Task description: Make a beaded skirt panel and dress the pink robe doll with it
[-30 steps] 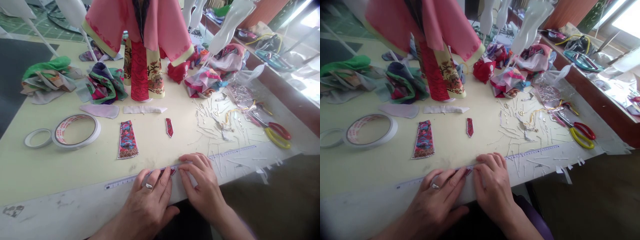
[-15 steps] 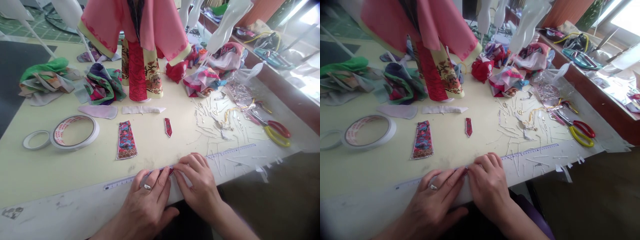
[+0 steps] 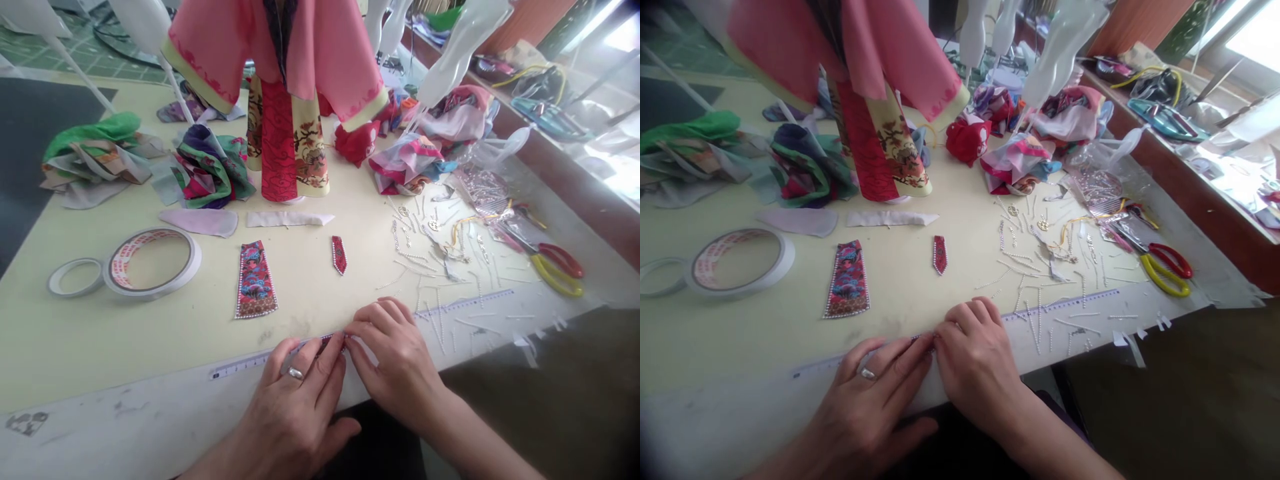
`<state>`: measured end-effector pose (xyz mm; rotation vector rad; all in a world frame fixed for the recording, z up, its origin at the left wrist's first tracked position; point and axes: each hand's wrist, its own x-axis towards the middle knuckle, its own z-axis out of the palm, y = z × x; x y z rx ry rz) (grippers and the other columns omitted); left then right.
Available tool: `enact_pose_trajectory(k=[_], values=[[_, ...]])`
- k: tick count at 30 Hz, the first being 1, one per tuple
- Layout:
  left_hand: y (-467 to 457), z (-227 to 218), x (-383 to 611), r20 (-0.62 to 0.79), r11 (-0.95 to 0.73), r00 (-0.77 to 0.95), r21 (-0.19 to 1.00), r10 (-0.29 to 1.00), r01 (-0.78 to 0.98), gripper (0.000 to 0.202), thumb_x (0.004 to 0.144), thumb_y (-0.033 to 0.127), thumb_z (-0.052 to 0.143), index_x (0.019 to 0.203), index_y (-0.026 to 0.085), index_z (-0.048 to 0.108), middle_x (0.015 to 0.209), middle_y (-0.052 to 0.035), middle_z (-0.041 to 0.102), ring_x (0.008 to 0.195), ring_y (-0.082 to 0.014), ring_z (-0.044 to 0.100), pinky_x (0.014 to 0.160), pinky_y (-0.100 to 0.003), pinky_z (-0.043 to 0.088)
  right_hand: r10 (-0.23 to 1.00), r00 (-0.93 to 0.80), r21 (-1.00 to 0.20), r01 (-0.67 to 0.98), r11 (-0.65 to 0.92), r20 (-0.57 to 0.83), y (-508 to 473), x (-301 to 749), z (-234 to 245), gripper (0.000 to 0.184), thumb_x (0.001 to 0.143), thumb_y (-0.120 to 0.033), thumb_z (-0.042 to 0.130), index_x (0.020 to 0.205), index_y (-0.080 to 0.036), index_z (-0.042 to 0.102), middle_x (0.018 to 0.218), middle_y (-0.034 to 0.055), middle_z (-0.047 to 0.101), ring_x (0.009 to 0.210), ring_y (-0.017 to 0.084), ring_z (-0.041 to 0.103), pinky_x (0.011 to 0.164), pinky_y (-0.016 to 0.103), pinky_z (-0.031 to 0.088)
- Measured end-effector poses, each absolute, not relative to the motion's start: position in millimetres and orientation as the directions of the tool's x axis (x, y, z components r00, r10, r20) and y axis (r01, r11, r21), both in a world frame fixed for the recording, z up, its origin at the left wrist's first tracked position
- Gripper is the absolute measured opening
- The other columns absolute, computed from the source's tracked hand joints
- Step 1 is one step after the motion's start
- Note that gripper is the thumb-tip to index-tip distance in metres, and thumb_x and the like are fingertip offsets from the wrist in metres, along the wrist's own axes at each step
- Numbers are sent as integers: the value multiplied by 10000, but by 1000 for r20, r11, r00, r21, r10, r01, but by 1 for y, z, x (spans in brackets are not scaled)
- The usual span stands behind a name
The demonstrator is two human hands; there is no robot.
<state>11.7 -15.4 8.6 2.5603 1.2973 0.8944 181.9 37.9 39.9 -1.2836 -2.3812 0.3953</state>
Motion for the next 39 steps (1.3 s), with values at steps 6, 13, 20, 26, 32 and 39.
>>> enact_pose_trajectory(k=[6,13,20,26,32,39], values=[[-15,12,11,463,-622,445,365,767,693,487,853,411,592,1212,81,584,1284,-134,586,1069,-279,572,965,-440,330,845,-494,-429,731,531,204,39,184,38,184,850,-87,487,773,-154,639,751,49,542,751,181,455,753,390,396],[-17,12,10,492,-625,429,355,757,695,411,849,377,601,1117,66,634,1187,-157,647,1079,-286,593,1008,-462,335,845,-488,-428,730,533,221,38,183,38,193,844,-78,477,764,-164,630,737,43,547,735,176,460,742,384,404],[-16,13,12,492,-622,428,350,759,701,368,848,351,607,1088,74,644,1203,-154,639,1082,-279,594,1017,-464,337,857,-427,-440,736,515,288,39,197,38,137,823,-87,517,801,-175,620,764,39,569,757,177,499,753,375,429],[-17,16,12,457,-613,443,348,772,709,371,844,360,614,1097,89,643,1192,-149,647,1078,-289,593,1006,-484,344,842,-406,-425,732,532,355,30,221,35,148,797,-55,542,859,-172,610,805,49,586,798,188,518,806,423,440],[-16,17,11,458,-608,436,351,775,712,397,827,358,640,1132,104,630,1205,-135,642,1116,-296,568,1033,-499,310,819,-388,-450,694,562,424,12,230,28,210,775,-18,541,885,-188,593,817,40,587,791,182,532,849,456,441],[-16,17,11,491,-637,444,352,749,686,389,815,322,660,1130,96,628,1213,-135,638,1110,-293,575,1035,-502,312,778,-413,-432,661,614,474,-10,229,16,226,743,-13,534,884,-180,591,800,32,602,790,179,553,886,467,436]])
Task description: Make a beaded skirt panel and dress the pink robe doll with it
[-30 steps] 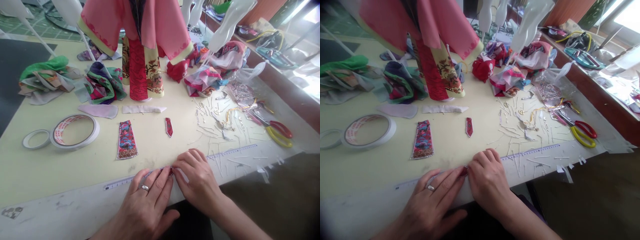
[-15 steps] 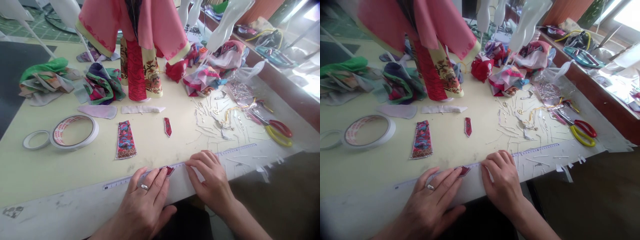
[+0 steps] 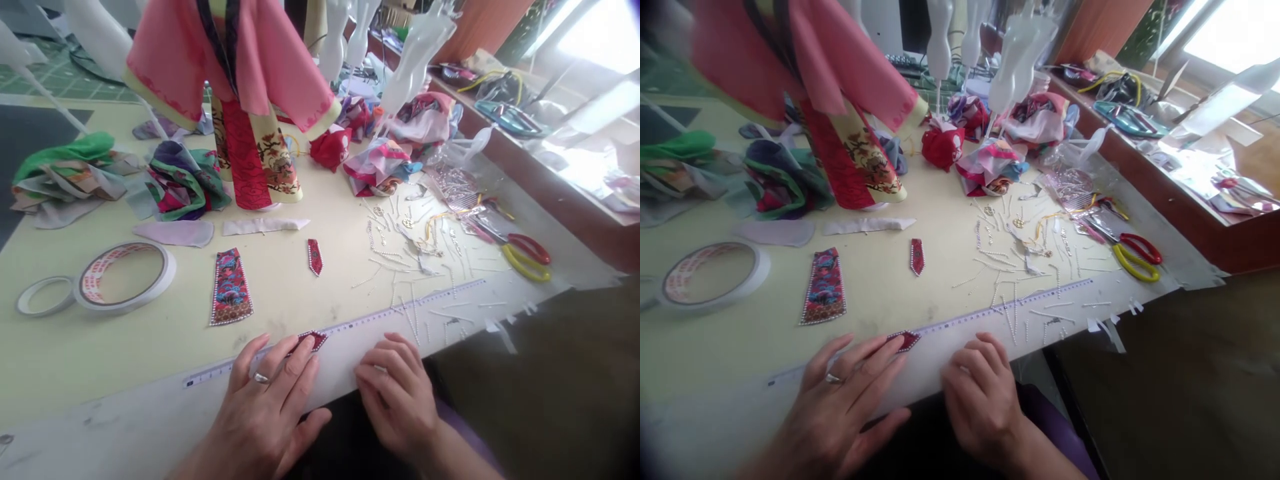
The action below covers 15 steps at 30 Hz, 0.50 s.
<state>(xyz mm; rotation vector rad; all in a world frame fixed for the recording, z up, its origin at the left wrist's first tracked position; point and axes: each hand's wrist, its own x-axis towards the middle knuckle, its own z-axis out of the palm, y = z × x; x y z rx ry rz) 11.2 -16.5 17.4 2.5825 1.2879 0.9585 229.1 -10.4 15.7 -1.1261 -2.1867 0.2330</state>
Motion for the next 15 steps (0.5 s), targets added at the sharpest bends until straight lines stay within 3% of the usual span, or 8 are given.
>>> enact_pose_trajectory(k=[11,15], values=[[-15,15,15,447,-637,469,382,761,670,464,815,376,657,1224,170,583,1290,-71,593,1189,-297,528,1093,-491,252,770,-400,-452,637,624,497,-21,224,11,228,733,-24,527,882,-181,597,784,23,619,766,165,555,903,453,431],[-13,11,14,467,-670,503,322,727,669,427,866,382,581,1237,169,572,1270,-82,608,1218,-298,507,1098,-504,242,764,-377,-442,646,622,523,-21,222,12,214,740,-41,503,863,-190,596,760,15,615,738,155,556,889,432,441]])
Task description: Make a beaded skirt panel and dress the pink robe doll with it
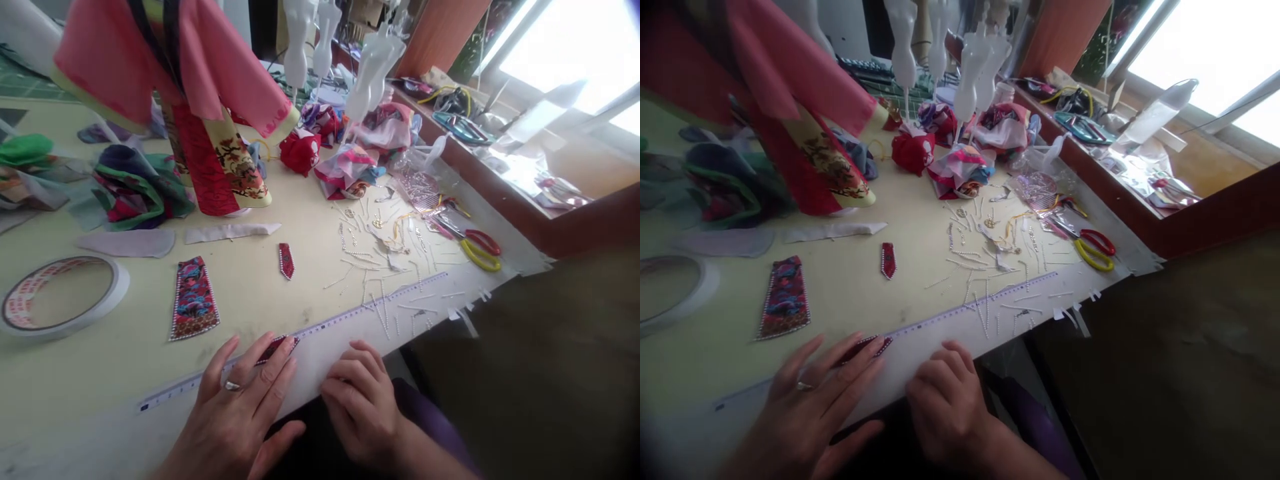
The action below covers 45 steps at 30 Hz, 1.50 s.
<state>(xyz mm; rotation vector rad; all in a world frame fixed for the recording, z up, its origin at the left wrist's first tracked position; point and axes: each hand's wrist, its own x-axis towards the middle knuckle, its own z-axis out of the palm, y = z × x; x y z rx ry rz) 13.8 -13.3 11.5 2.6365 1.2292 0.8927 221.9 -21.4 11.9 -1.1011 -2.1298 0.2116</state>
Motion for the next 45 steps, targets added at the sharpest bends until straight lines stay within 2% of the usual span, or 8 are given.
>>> enact_pose_trajectory(k=[3,9,16,26,33,45], values=[[-12,10,14,473,-680,522,270,710,682,411,891,387,533,1240,173,571,1233,-87,633,1204,-291,521,1098,-503,241,759,-371,-429,655,622,535,-21,221,12,208,741,-52,495,855,-193,598,745,11,612,726,151,554,881,419,446],[-10,9,16,495,-688,521,249,695,682,405,896,407,513,1215,169,590,1187,-89,660,1179,-289,540,1099,-493,239,760,-357,-423,666,615,543,-23,222,12,188,746,-63,499,842,-189,601,751,16,612,725,151,543,875,418,448],[-12,4,16,473,-673,506,305,721,674,425,889,422,525,1240,187,573,1239,-81,630,1216,-295,510,1109,-502,211,767,-339,-434,669,604,544,-26,224,14,183,729,-45,520,821,-176,610,742,24,608,724,155,536,864,418,450],[-11,4,18,484,-672,498,304,719,675,425,892,445,510,1210,173,589,1227,-95,636,1215,-309,510,1104,-519,215,782,-323,-435,688,581,533,-32,235,11,182,754,-48,509,842,-169,612,744,32,592,735,159,521,840,424,451],[-12,-1,17,492,-650,457,354,741,672,468,873,485,530,1248,207,556,1284,-62,599,1223,-296,496,1115,-531,197,777,-319,-422,697,580,542,-38,247,3,199,726,-15,528,848,-154,602,784,41,590,757,161,515,859,454,437],[-10,-1,16,624,-669,378,330,684,666,363,883,345,568,1198,167,599,1210,-107,645,1095,-276,594,1074,-515,291,732,-273,-382,711,591,624,-36,255,12,238,721,4,506,862,-154,614,769,35,594,740,152,537,847,454,455]])
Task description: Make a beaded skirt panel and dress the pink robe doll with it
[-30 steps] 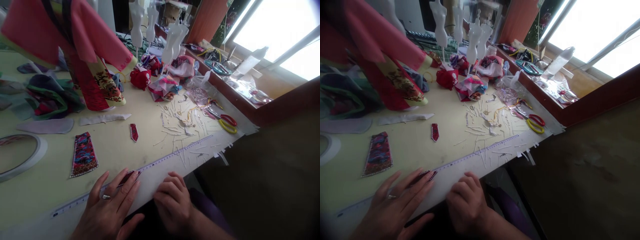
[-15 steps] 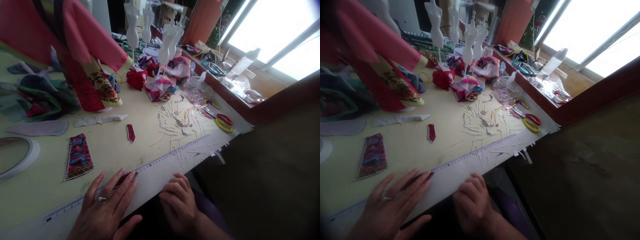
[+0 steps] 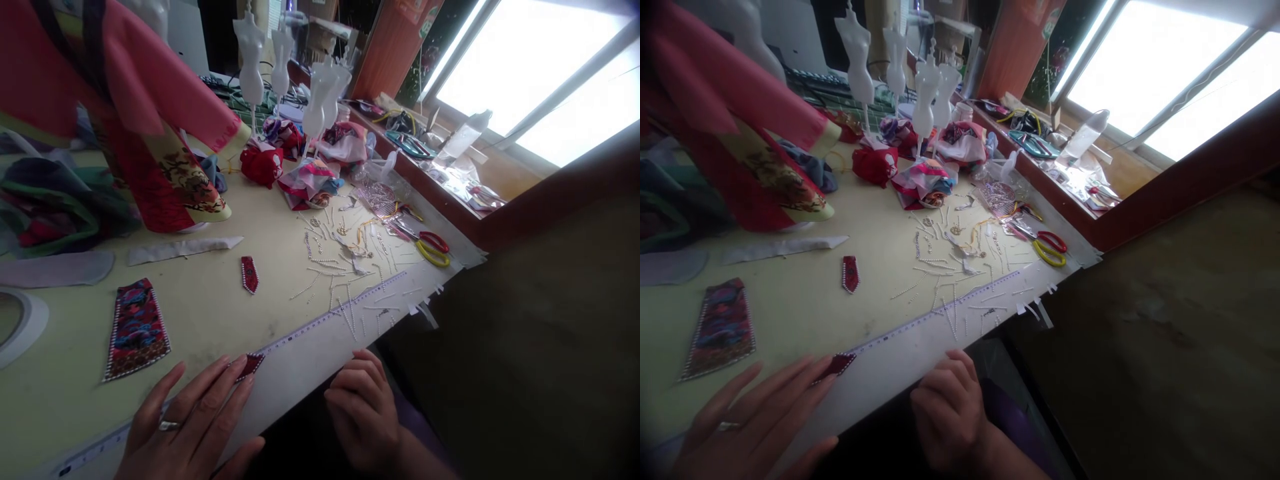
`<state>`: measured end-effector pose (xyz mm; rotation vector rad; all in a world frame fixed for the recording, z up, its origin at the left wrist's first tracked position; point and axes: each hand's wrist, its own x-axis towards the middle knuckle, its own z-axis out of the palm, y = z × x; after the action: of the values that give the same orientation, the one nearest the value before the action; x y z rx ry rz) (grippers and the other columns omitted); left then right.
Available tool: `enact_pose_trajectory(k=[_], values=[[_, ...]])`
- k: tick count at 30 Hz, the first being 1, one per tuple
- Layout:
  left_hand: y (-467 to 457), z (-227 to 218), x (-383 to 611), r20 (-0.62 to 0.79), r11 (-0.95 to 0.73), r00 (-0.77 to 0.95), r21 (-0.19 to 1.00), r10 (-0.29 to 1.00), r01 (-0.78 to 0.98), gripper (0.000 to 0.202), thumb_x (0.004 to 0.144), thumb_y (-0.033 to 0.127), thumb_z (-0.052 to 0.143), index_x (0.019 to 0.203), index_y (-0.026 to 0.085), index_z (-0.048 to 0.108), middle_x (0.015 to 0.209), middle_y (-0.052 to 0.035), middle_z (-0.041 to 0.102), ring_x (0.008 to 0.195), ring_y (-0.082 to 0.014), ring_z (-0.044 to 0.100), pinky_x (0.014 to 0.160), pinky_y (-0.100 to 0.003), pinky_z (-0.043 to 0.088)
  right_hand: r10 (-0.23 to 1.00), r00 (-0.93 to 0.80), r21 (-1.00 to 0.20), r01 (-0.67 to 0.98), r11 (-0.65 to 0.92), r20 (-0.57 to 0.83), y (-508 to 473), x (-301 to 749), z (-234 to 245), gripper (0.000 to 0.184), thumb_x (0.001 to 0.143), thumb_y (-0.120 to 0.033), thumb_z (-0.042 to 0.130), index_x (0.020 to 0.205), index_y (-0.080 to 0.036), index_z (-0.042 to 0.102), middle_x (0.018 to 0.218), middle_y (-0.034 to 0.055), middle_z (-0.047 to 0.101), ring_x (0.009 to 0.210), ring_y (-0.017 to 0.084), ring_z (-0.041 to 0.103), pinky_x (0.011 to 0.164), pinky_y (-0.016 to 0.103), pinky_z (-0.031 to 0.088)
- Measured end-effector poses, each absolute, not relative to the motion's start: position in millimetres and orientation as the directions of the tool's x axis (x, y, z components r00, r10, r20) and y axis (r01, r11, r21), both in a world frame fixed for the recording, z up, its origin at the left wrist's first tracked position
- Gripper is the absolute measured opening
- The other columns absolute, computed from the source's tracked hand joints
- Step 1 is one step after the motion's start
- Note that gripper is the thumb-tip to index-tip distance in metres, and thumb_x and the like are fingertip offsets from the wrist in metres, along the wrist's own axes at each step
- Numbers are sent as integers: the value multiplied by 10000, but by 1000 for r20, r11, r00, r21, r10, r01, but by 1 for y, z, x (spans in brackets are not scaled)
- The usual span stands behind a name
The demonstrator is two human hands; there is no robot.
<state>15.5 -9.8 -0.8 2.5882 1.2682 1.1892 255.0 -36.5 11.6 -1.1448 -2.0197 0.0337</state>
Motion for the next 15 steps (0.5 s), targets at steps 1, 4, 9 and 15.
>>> enact_pose_trajectory(k=[1,4,9,15], values=[[-9,-1,16,625,-669,377,331,684,666,355,886,344,563,1191,168,602,1207,-107,646,1093,-276,595,1073,-516,292,727,-274,-374,712,594,630,-36,256,13,240,716,10,508,859,-149,617,770,38,595,742,153,539,843,454,457],[-9,-2,16,619,-672,387,326,684,665,333,887,323,558,1178,169,609,1204,-110,647,1087,-278,599,1070,-516,297,711,-273,-349,723,596,649,-33,261,16,240,705,21,522,852,-136,629,776,47,598,749,160,544,827,452,464],[-9,-3,15,624,-675,388,321,679,664,299,891,304,550,1156,183,618,1186,-105,657,1076,-273,609,1064,-512,312,691,-268,-291,762,579,671,-28,277,20,246,709,31,547,865,-134,641,803,56,609,786,177,559,832,467,460],[-9,-3,18,617,-659,353,379,703,650,260,902,322,527,1099,196,640,1169,-91,668,1070,-265,613,1059,-521,315,688,-173,-275,828,489,704,-23,308,22,255,720,48,596,889,-139,633,843,56,610,820,187,567,842,499,456]])
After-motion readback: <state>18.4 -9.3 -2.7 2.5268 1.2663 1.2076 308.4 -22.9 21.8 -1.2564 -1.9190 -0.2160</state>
